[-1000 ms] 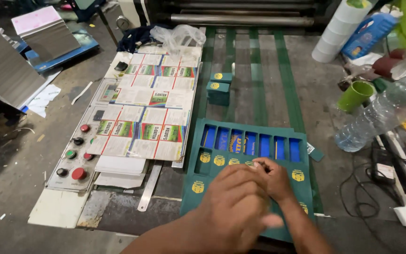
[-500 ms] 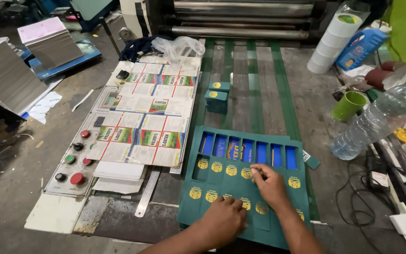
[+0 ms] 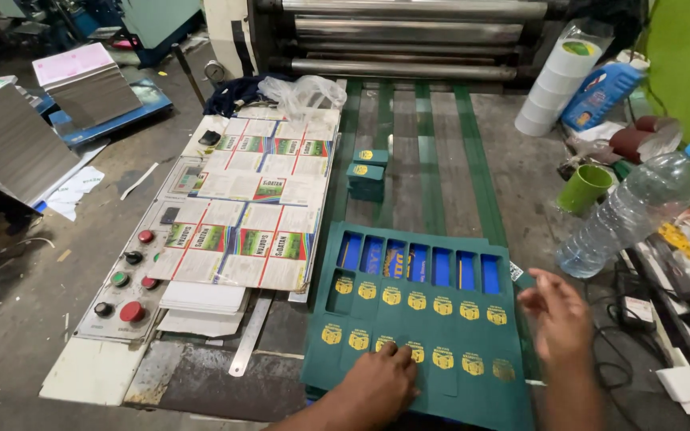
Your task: The person organizes small product inserts into a green tray by hand, picking them from stacks and placing them into individual slots.
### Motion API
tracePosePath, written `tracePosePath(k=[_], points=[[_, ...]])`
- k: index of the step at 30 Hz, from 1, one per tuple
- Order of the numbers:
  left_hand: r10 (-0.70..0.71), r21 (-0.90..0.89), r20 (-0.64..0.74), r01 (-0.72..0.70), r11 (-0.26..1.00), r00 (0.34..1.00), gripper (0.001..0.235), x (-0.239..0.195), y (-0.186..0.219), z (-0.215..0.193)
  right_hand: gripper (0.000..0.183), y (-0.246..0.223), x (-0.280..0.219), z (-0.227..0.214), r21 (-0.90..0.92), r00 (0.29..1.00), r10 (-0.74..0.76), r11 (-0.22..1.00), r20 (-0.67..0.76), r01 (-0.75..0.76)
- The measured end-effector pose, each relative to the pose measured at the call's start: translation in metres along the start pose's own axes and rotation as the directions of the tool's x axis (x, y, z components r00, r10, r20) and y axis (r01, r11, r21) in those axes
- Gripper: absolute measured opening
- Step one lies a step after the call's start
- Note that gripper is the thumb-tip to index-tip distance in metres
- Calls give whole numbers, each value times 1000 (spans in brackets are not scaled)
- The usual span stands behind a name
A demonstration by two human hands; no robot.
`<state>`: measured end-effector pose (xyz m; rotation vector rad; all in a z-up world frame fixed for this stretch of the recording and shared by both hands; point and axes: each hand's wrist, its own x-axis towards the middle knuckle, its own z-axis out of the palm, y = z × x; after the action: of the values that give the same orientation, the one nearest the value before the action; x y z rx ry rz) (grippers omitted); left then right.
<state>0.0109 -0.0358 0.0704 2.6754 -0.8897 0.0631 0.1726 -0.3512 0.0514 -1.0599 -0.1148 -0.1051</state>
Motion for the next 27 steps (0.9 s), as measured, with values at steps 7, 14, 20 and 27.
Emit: tracePosePath(k=[7,14,20,27], points=[[17,5,-20,-17,1000,1000,33,0,2,-1,30,19,-31,-74,-724,951,157,620,-265,-304],[-51,-10,4,51,999,999,30,3,16,-26,33,37,-59,-68,-722,940,219,601,-262,-342],[20,74,-114,-12,997,993,35,3,12,-13,35,39,-64,-56,-795,960,107,539,-260,-276],[-107,107,57,101,989,993,33,12,19,-14,36,57,-37,-72,-890,992,13,440,-125,-118]])
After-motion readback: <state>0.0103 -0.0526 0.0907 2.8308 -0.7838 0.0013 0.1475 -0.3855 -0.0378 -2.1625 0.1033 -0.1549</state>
